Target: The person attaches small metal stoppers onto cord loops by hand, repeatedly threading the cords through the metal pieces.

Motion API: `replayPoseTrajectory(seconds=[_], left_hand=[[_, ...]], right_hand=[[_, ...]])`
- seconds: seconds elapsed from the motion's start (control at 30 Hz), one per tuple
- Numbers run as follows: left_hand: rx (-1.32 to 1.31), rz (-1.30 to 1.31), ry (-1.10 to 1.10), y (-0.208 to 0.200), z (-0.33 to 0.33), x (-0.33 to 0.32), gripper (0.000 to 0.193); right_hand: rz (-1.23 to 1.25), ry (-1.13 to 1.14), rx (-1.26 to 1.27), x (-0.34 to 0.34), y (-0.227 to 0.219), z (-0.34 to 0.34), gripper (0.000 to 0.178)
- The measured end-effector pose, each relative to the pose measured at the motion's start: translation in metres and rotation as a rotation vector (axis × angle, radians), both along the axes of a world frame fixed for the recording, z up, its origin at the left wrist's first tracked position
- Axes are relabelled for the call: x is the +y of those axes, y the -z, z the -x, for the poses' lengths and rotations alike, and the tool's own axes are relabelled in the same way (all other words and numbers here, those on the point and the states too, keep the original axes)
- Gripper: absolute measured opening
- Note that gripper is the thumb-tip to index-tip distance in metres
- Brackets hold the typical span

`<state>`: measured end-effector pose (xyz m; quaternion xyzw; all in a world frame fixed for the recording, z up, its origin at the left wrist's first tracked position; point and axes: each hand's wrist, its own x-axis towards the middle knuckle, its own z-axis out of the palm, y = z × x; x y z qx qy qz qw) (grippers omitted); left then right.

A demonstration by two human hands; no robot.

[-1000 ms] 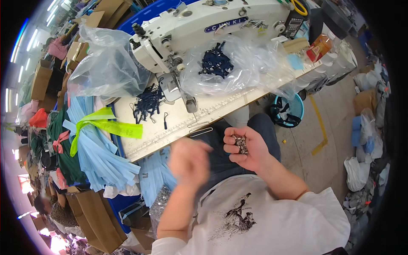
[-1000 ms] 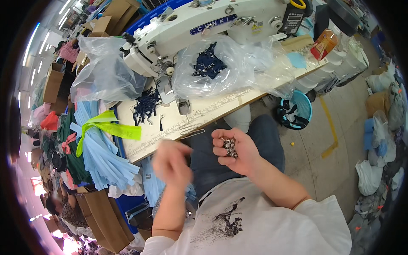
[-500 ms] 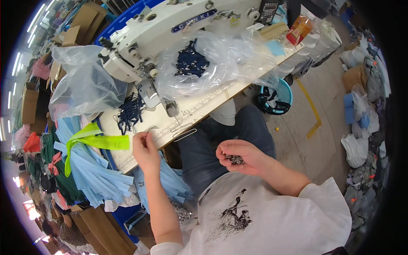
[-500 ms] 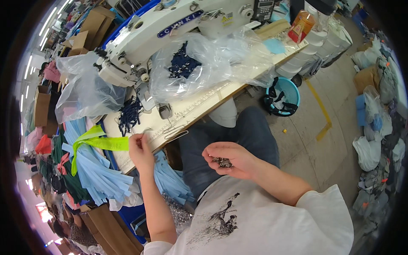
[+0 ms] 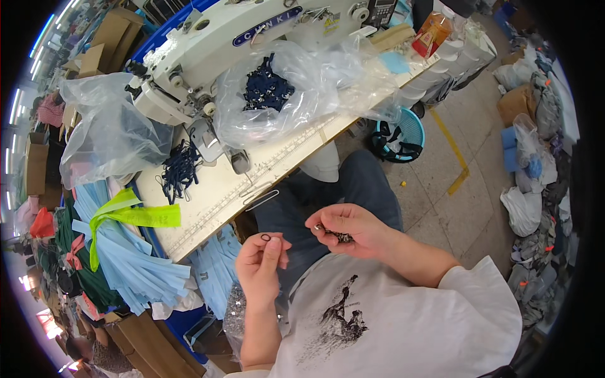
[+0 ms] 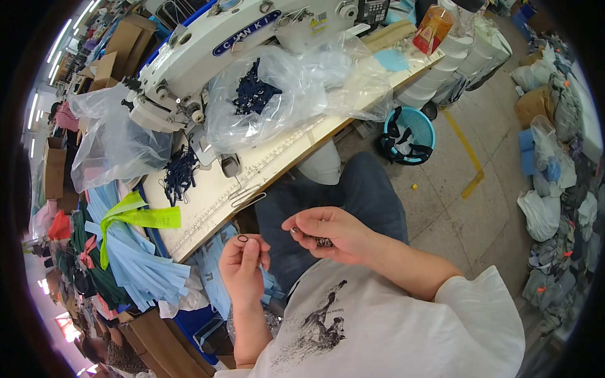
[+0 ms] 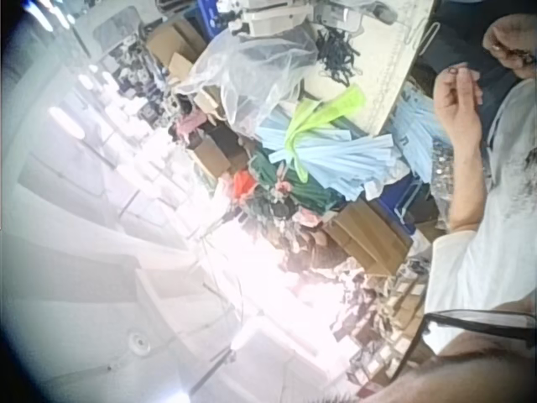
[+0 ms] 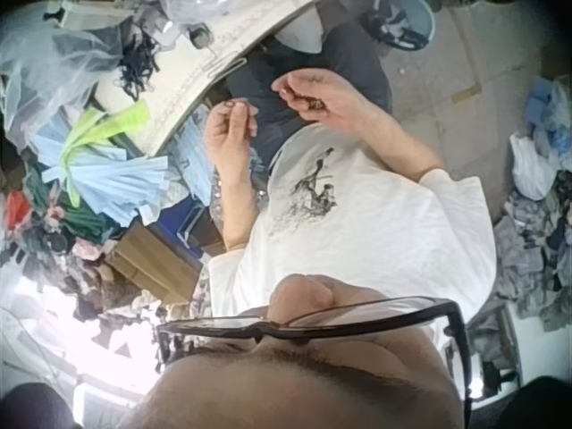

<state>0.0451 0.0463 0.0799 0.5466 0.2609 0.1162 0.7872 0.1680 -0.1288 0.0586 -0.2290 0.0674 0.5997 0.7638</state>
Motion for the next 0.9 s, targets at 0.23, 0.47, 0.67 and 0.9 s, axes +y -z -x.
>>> replayPoseTrajectory(seconds=[0.23,0.47,0.67,0.9], left_hand=[[0.006,-0.085,0.037,-0.002,0.001,-0.012,0.018],[0.032,-0.133,0.016,-0.01,0.0,-0.018,0.021],[-0.007,-0.073,0.098,-0.005,0.011,-0.013,0.019],[0.028,0.008,0.215,0.007,0.041,-0.015,0.016]], right_hand=[[0.068,-0.029,-0.094,0.0,-0.013,0.0,0.028],[0.109,-0.036,-0.107,-0.002,-0.016,0.0,0.025],[0.158,-0.06,-0.167,-0.009,-0.016,0.0,0.027],[0.137,-0.199,-0.197,-0.039,0.001,0.023,0.029]])
